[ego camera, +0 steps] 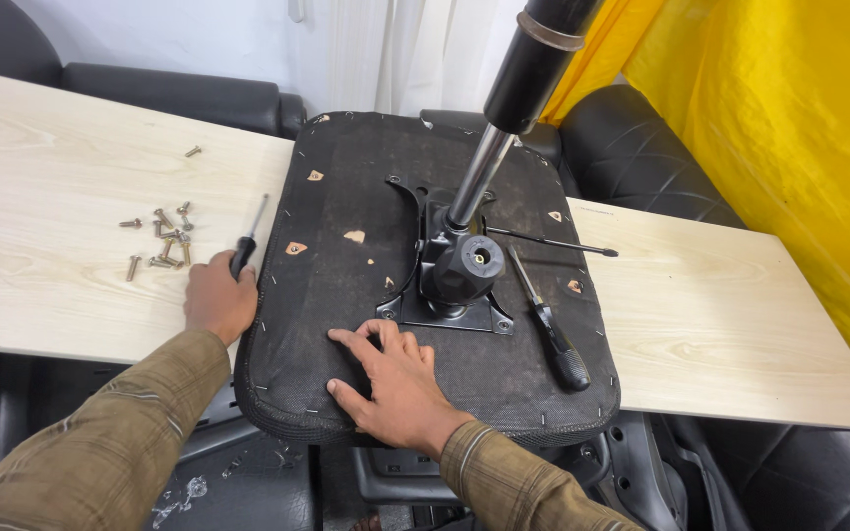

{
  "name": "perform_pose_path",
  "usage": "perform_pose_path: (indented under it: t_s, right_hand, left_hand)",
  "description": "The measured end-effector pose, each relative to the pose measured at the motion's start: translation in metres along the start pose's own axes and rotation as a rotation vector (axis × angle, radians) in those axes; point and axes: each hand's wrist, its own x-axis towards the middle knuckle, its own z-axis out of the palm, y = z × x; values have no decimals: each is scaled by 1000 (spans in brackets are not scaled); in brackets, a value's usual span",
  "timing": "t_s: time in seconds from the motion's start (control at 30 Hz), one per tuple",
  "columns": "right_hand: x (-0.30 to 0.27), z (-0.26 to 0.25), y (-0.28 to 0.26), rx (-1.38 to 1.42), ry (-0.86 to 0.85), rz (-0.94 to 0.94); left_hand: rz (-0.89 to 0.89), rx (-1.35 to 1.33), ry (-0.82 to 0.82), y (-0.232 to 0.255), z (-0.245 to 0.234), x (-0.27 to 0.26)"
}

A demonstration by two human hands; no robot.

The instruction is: The person removes a gas lift from a chair seat base, then attaches a plastic frame to the underside of the seat using a screwdriver and screws. The person aligns the frame, inserts screws, and tightens them to secure the frame to the seat.

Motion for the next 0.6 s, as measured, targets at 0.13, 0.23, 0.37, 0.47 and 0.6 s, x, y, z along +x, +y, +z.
perform_pose_path:
  t_s: [0.13,0.23,0.37,0.47,0.6]
  right_hand:
    - [-1,1,0,23,47,-19]
    - [-4,-6,-2,92,297,-117]
    - [0,-40,3,6,835,-158]
    - [13,-77,13,-78,1090,-148]
    - [22,-97,27,-31,1032,-242]
  left_hand:
    - [-90,52,28,8,-3,-3]
    - [-134,72,33,21,-14,-13]
    - [11,-23,110,49,-20,-42]
    - [251,-74,121,78,-14,-73]
    - [509,12,0,104,-2,-105]
